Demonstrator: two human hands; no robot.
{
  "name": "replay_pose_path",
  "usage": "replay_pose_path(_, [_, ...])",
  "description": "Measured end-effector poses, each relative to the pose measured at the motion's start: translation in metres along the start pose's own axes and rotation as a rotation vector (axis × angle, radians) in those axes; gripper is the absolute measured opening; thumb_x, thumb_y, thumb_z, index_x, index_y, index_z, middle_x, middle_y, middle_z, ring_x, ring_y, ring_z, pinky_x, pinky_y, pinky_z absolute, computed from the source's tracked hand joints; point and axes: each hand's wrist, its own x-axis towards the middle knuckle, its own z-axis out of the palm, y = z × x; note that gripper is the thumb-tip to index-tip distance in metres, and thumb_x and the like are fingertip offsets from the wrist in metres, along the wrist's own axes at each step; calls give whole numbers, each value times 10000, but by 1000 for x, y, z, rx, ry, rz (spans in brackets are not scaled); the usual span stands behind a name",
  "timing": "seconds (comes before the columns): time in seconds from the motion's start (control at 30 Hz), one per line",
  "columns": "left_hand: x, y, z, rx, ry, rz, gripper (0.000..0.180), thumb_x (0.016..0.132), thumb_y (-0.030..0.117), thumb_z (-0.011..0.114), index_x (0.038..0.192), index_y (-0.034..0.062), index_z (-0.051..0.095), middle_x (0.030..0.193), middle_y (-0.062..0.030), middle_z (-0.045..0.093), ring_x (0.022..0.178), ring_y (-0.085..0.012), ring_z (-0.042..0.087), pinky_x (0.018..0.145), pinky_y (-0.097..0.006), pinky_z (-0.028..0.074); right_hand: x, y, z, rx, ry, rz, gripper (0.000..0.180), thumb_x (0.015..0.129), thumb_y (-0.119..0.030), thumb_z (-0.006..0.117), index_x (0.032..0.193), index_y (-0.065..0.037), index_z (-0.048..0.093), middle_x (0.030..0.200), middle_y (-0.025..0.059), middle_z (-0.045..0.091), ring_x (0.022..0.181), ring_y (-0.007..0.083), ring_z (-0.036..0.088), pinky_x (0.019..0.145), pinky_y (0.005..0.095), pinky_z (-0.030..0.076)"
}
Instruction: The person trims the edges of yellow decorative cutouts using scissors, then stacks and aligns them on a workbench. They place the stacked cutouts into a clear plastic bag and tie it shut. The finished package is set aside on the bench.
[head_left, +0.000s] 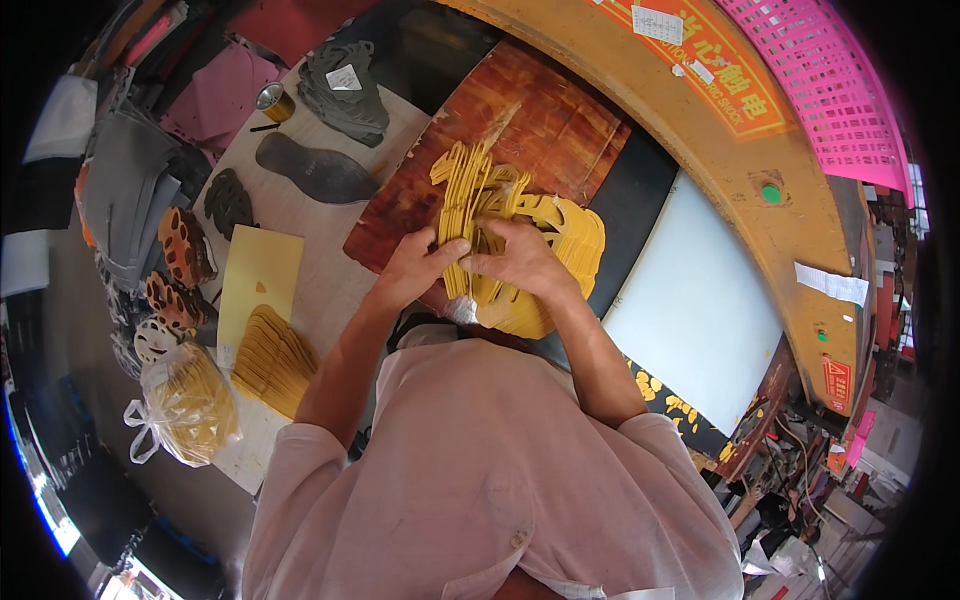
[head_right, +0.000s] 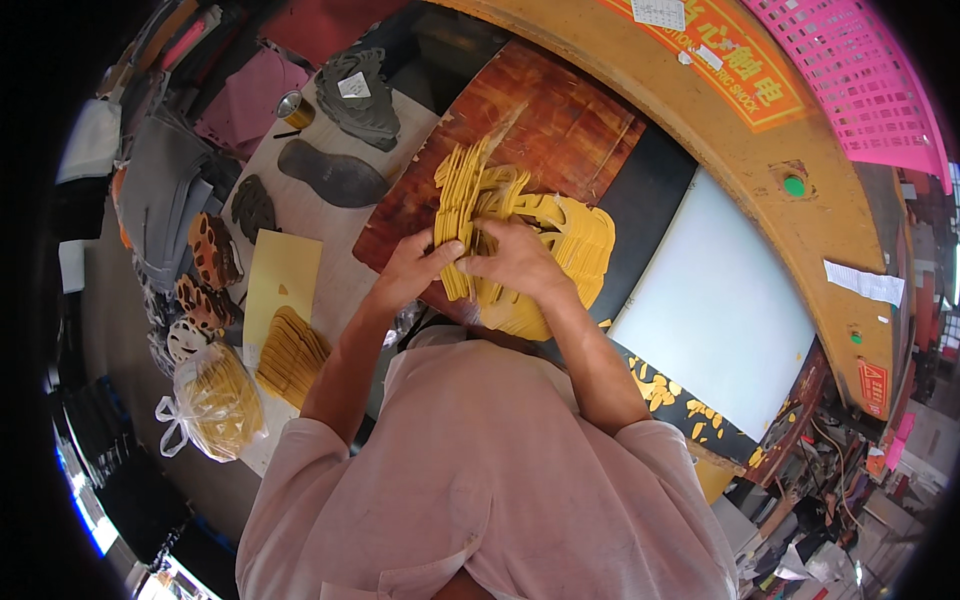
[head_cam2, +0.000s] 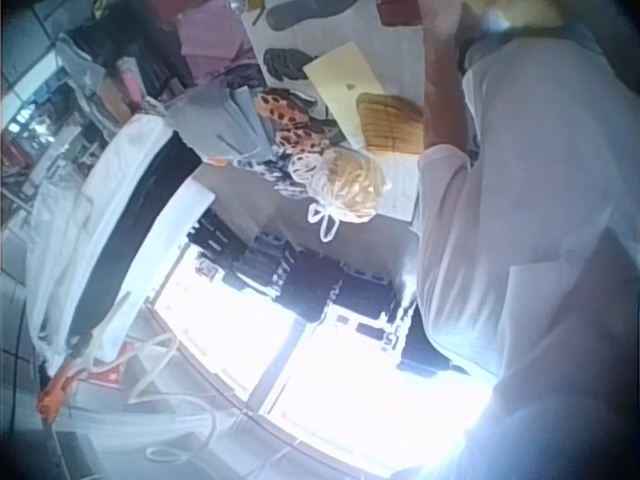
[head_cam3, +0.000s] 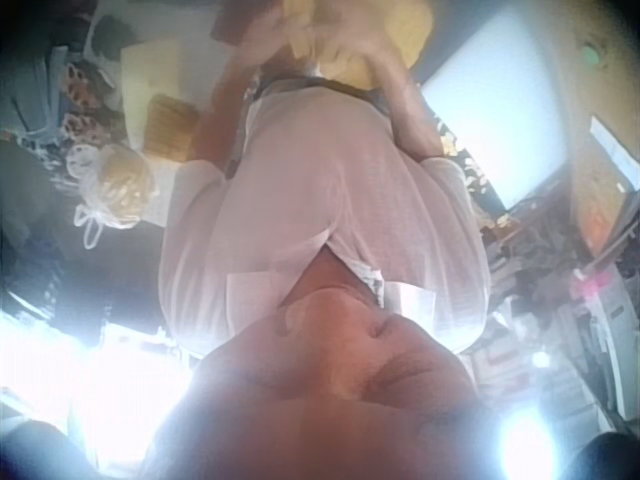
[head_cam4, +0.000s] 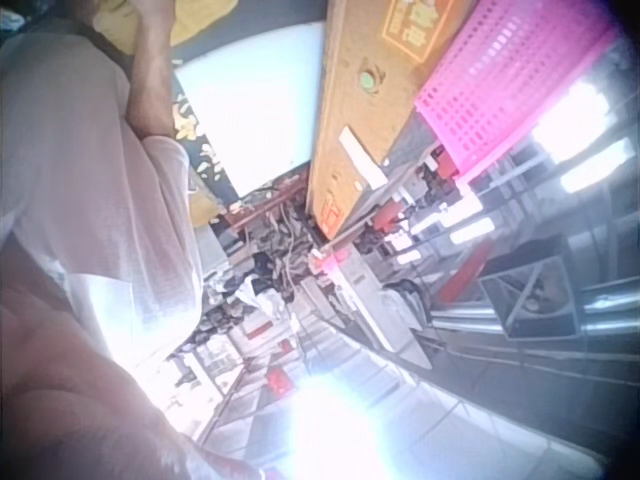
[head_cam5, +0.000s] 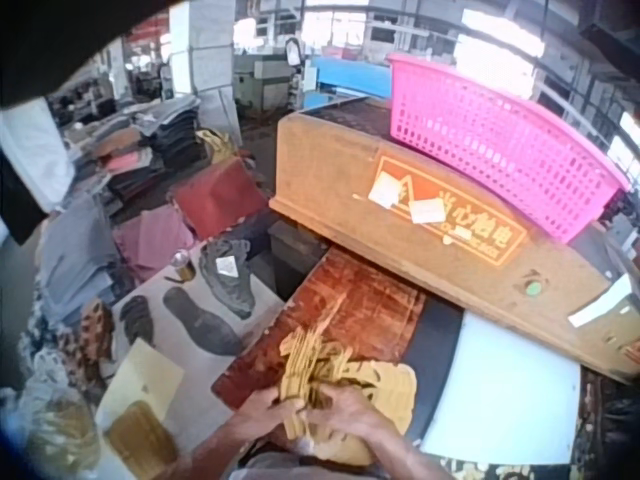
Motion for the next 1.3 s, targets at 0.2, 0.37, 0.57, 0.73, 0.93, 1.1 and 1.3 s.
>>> replay_pose_path(0.2, [-1, 0, -1, -16, -10, 15, 371, 1060, 279, 699, 1286, -15, 701, 1093, -9, 712, 997, -79, 608, 902, -281, 530, 0, -2, -6, 19, -53, 19, 434, 858, -231, 696, 1219, 9, 696, 1206, 335, 648, 1142, 471, 631, 988, 480, 513])
replay_pose_path(0.37, [-3, 0, 2, -34, 19, -12, 341, 1059, 240, 688, 1274, -23, 704, 1097, -13, 720, 1000, -80, 620, 909, -289, 534, 0, 5, -5, 120, -39, 67, 376, 872, -153, 624, 1205, 14, 674, 1215, 337, 641, 1138, 481, 619, 988, 490, 506])
replay_pose_path(0.57, [-7, -3, 10, -7, 69, -23, 375, 1007, 264, 735, 1206, -53, 711, 1032, -75, 756, 939, -106, 665, 857, -318, 562, -11, 7, 27, 182, 394, -62, 498, 905, -84, 594, 1400, -61, 645, 1261, 330, 610, 1108, 503, 632, 1015, 496, 507])
replay_pose_path(0.73, [-6, -9, 11, -22, 80, 17, 407, 968, 278, 777, 1179, -64, 713, 1016, -109, 768, 920, -118, 686, 825, -329, 574, -16, 7, 21, -39, 232, -59, 449, 939, -132, 642, 1378, -43, 671, 1167, 290, 641, 1077, 461, 671, 977, 496, 529])
replay_pose_path(0.93, [-2, -9, 11, -25, 54, 50, 397, 963, 232, 791, 1246, -33, 703, 1057, -77, 754, 957, -111, 670, 863, -319, 565, -5, -8, 8, 127, 137, 31, 406, 974, -350, 763, 1160, 11, 767, 1064, 182, 714, 960, 258, 688, 856, 362, 539])
replay_pose_path(1.1, [-3, -3, 11, 39, 24, 25, 436, 945, 225, 802, 1287, -23, 692, 1053, -95, 764, 938, -112, 686, 845, -330, 578, -2, -13, 8, 148, 106, 116, 368, 971, -314, 768, 1120, 22, 774, 967, 166, 754, 884, 218, 707, 818, 357, 554])
replay_pose_path(1.3, [-6, 0, 11, 22, 20, 54, 417, 952, 210, 797, 1285, -20, 697, 1066, -92, 767, 944, -109, 685, 851, -324, 574, 1, -4, 11, 203, 103, 94, 344, 953, -302, 759, 1120, -2, 779, 951, 193, 762, 874, 288, 724, 822, 396, 561])
